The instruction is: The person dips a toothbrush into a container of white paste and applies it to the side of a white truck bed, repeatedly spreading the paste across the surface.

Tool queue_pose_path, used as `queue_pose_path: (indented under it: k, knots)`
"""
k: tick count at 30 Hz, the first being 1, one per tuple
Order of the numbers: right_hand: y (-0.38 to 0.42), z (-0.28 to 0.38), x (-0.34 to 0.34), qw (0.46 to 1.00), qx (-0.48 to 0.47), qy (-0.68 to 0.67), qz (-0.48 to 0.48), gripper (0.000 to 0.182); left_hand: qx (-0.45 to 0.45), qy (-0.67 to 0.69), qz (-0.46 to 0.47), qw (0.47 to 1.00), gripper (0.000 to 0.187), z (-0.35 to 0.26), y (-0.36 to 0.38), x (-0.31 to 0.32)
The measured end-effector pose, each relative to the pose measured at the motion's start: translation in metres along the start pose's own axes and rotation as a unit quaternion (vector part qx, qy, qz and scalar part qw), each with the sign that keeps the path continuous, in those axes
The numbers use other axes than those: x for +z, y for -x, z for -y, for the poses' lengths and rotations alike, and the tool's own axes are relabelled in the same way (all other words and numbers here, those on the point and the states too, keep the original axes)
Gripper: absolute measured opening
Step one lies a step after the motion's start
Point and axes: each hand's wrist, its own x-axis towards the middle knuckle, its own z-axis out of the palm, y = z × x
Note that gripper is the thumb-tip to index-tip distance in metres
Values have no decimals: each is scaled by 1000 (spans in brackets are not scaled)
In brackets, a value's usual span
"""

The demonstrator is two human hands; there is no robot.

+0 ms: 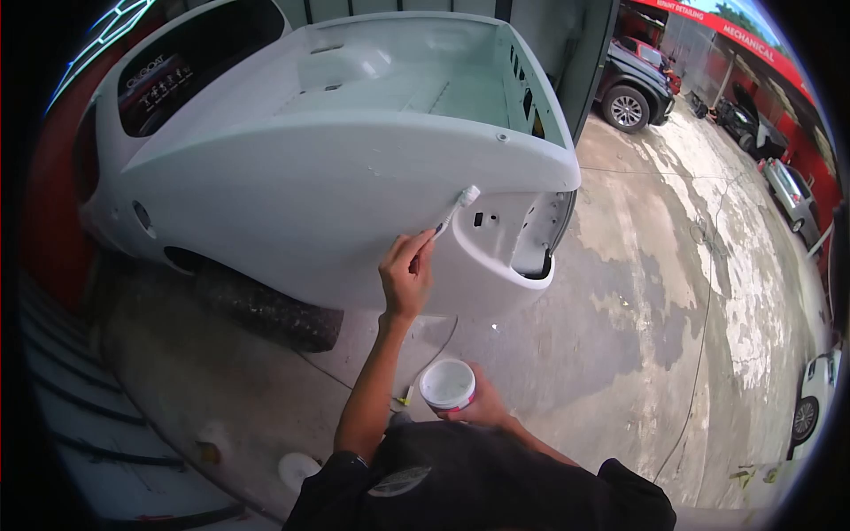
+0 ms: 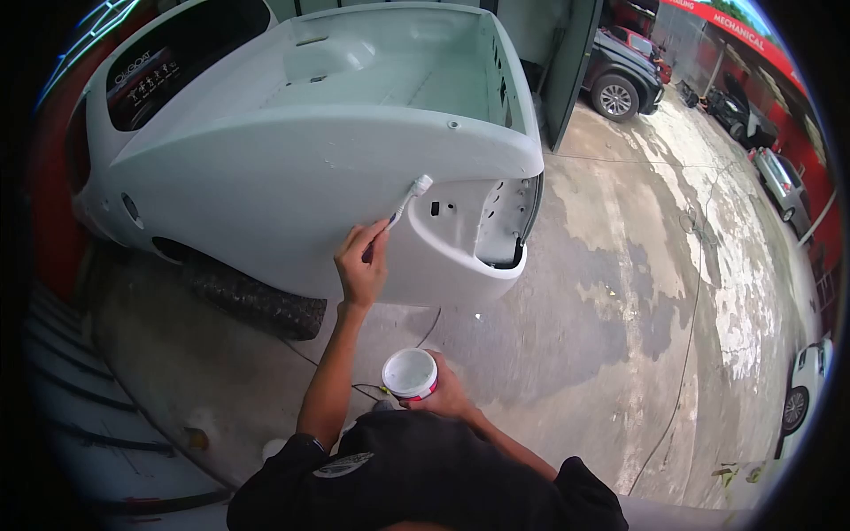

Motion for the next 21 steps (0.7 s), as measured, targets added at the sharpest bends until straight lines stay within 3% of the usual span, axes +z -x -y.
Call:
queue_pose_path:
  k: [1, 2, 4, 7, 8, 11, 12, 16, 20, 21]
  knots:
    - [-3, 5, 2, 999, 0, -32, 16, 114, 0, -6, 11, 1000, 21, -13, -7, -4]
    - [-3, 11, 1, 1000, -16, 24, 11, 113, -2, -12, 23, 1000, 22, -23, -12, -8]
    - [-3, 10, 4, 1000, -31, 4, 5, 114, -109, 58, -105, 987, 16, -11, -43, -13]
    - [-1, -4, 5, 998, -44, -51, 4, 114, -137, 4, -123, 983, 17, -1, -73, -19]
    - [-3, -9, 4, 996, -50, -73, 5, 114, -66, -5, -107, 992, 17, 0, -69, -9]
    - [-1, 9, 3, 999, -14, -27, -19, 114, 34, -30, 75, 996, 18, -43, -40, 7]
    - [-1, 10, 0, 1000, -18, -15, -20, 114, 35, -11, 53, 998, 18, -48, -40, 8]
    - [-1, 2, 1, 998, -42, -23, -44, 113, -115, 28, -103, 988, 21, -23, -65, -2]
    - [-3, 2, -1, 998, -33, -5, -54, 112, 21, 2, 79, 997, 21, -45, -37, 12]
    - [-3, 3, -3, 998, -28, 5, -52, 112, 26, 6, 61, 998, 20, -46, -32, 10]
